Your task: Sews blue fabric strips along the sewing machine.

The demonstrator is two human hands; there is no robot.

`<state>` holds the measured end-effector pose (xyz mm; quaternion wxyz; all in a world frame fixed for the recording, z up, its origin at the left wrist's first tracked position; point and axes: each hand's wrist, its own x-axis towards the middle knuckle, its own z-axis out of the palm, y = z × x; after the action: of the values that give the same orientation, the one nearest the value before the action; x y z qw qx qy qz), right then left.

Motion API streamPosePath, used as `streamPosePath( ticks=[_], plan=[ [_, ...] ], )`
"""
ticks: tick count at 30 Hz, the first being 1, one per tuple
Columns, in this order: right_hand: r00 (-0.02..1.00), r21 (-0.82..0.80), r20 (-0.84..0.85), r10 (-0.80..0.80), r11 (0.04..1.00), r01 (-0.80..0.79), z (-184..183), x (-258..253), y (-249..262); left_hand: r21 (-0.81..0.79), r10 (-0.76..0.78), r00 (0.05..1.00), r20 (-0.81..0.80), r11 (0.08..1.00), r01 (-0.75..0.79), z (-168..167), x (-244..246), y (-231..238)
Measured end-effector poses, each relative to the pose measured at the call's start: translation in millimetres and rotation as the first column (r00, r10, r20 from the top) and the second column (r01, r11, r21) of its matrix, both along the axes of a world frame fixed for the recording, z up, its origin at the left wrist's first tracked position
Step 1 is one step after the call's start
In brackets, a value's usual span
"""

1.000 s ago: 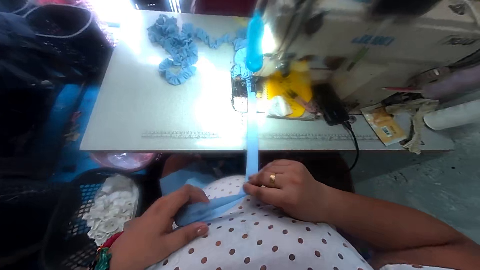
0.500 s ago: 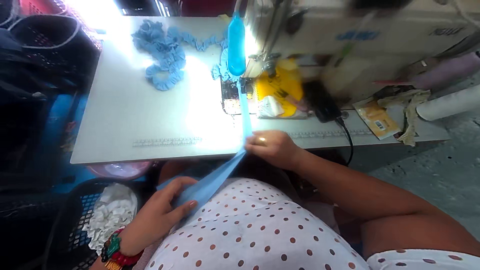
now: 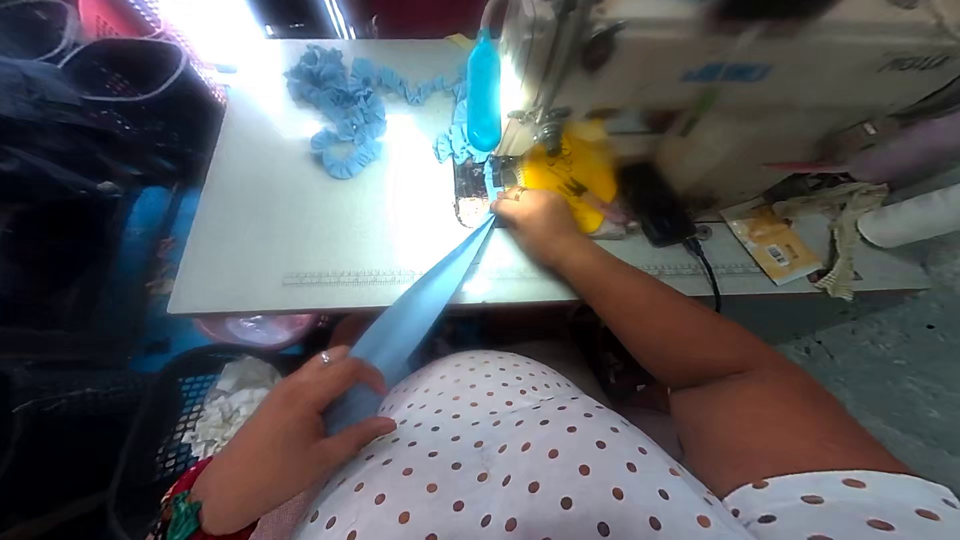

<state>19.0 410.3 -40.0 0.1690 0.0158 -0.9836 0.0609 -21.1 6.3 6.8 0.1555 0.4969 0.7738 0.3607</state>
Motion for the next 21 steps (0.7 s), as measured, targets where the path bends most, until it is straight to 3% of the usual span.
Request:
streamPosePath(
  ticks=[1,3,8,11,15,21],
  plan=[
    [1.0,0.002,0.014,-0.019,1.0,0.019,1,-1,-2,-0.088,0.048,0.981,-0.187,0.994,-0.065,4,4,0],
    [0.999,-0.004,0.027,-0.028,1.0,0.028,1,-3,-6,-0.19,0.102,0.904,-0.416,0.962,-0.196,5,9,0],
    [0.998,-0.092,-0.046,0.031,0.995,-0.036,9,1,-35,-0.092,0.215,0.758,-0.615,0.936,-0.34,-4,6,-12],
    [0.972,-0.196,-0.158,0.175,0.959,-0.205,17,11,-79,0.035,0.259,0.749,-0.609,0.953,-0.301,-1,7,-19],
    [0.904,-0.312,-0.173,0.391,0.849,-0.427,36,21,-132,0.183,0.297,0.852,-0.432,0.953,-0.24,4,13,-23],
    [0.85,-0.383,-0.233,0.473,0.759,-0.527,55,18,-161,0.331,0.305,0.909,-0.285,0.921,-0.205,9,25,-22]
  ],
)
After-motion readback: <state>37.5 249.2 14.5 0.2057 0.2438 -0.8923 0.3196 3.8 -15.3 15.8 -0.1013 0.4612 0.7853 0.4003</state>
